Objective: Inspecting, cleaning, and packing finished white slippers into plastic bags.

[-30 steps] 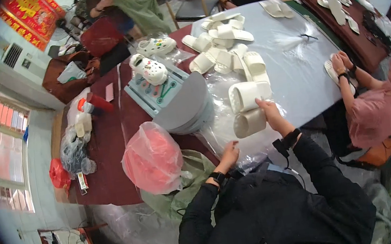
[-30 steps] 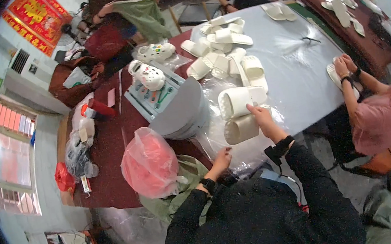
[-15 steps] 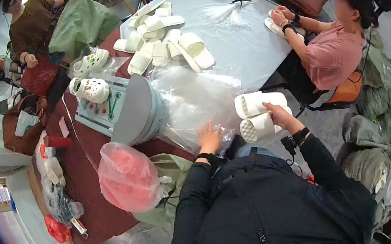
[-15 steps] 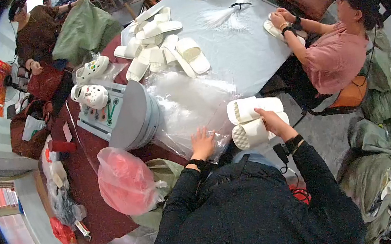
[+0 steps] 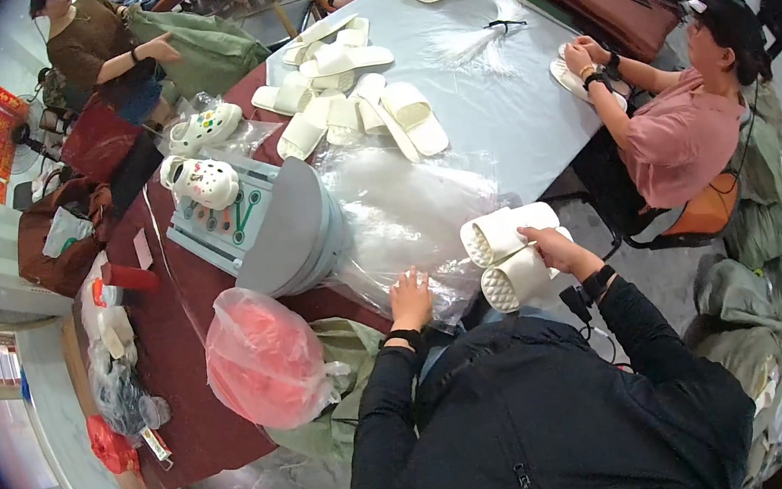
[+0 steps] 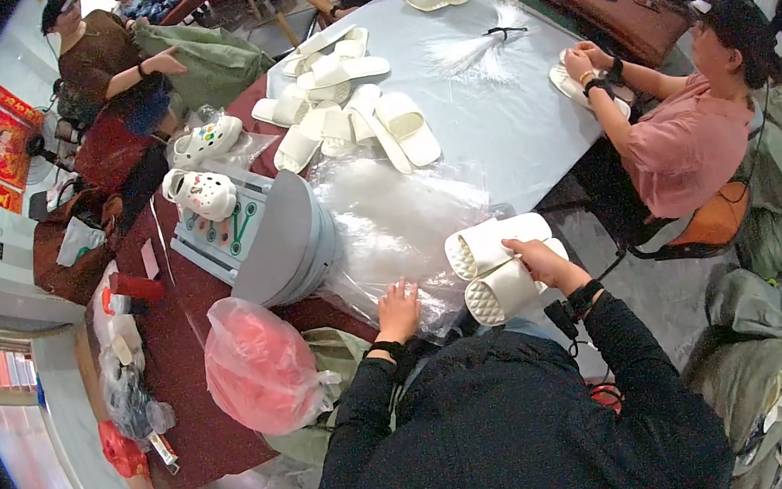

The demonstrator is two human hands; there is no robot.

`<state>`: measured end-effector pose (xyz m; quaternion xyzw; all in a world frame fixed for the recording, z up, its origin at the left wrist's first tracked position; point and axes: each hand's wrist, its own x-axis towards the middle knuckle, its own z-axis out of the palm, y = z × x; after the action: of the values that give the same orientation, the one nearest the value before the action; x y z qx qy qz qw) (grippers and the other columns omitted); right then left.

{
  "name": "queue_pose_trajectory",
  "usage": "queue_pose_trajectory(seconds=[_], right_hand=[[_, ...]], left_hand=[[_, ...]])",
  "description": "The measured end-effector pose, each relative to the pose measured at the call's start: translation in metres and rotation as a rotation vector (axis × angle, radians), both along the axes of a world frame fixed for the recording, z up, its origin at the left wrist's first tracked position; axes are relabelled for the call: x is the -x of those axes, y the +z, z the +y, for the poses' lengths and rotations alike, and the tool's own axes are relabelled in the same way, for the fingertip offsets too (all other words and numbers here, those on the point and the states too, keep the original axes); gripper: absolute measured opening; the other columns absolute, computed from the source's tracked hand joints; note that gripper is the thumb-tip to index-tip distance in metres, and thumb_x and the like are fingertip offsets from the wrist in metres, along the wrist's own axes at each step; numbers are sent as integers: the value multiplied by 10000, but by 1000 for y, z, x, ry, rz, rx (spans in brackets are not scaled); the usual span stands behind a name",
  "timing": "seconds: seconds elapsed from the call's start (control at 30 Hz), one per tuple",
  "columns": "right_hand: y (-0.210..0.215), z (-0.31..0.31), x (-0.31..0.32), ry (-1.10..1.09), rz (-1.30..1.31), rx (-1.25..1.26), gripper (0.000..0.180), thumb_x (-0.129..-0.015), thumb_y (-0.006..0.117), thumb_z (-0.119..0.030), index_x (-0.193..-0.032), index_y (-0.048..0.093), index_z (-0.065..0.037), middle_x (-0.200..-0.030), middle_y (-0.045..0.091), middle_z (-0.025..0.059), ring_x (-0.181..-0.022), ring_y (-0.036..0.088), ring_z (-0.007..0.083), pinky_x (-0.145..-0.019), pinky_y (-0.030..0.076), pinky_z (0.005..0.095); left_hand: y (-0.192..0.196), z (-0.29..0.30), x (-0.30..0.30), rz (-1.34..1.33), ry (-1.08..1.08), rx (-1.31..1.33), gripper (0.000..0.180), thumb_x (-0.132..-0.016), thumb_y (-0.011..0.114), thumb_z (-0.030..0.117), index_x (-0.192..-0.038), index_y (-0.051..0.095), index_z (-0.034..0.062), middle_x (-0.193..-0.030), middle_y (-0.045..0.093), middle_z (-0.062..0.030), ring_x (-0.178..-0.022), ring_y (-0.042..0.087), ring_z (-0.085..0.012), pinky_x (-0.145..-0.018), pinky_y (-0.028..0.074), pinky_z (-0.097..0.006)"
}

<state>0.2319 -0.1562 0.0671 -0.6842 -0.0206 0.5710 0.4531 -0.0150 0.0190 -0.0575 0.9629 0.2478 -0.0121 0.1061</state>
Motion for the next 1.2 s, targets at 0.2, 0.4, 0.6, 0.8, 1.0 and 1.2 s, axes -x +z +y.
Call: queue_pose_trajectory(seconds=[0.2,0.4,0.6,0.8,1.0,1.2], right_hand=[[0,1,-9,91,-6,-23,423,-841,487,-336,-1072,499,17,-858,597,111,-691,588,186,-560,464,272],[12,5,-8,52,-138,-86,333,-816,545,-247,-970,572,46,-840,613,87,-673,588,148,-564,461,258],[-11,7,-16,119,-451,-22,372,-785,588,-281,-795,607,91,-749,603,99,-606,534,143,-532,424,288],[-7,33,-9,-64,-292,-50,362,-803,566,-239,-826,576,122,-752,595,125,-595,553,182,-543,441,309],[-47,65,-5,-353,-40,-205,329,-837,503,-152,-1020,474,120,-915,565,160,-763,584,252,-639,489,364],[-22,80,18,-421,177,-198,354,-826,463,-134,-1088,417,101,-1007,528,185,-876,558,273,-719,472,390]], left_hand=[[7,2,-26,-95,80,183,578,-723,587,248,-1211,397,2,-1255,389,-148,-1099,392,-320,-923,331,-384],[42,23,-53,-502,141,163,658,-661,628,170,-1217,357,-55,-1207,413,-201,-1082,395,-339,-934,318,-407],[61,31,-65,-542,33,208,594,-633,588,53,-1179,391,-73,-1172,438,-221,-1053,412,-357,-920,337,-377],[82,19,-71,-614,154,161,557,-647,586,45,-1163,411,-67,-1133,457,-218,-1005,439,-340,-897,354,-375],[77,16,-64,-284,31,35,487,-711,608,145,-1154,465,3,-1099,487,-138,-1002,449,-302,-833,382,-364],[62,25,-50,-521,420,202,313,-810,493,133,-1119,535,126,-1124,493,-125,-1037,440,-312,-859,360,-389]])
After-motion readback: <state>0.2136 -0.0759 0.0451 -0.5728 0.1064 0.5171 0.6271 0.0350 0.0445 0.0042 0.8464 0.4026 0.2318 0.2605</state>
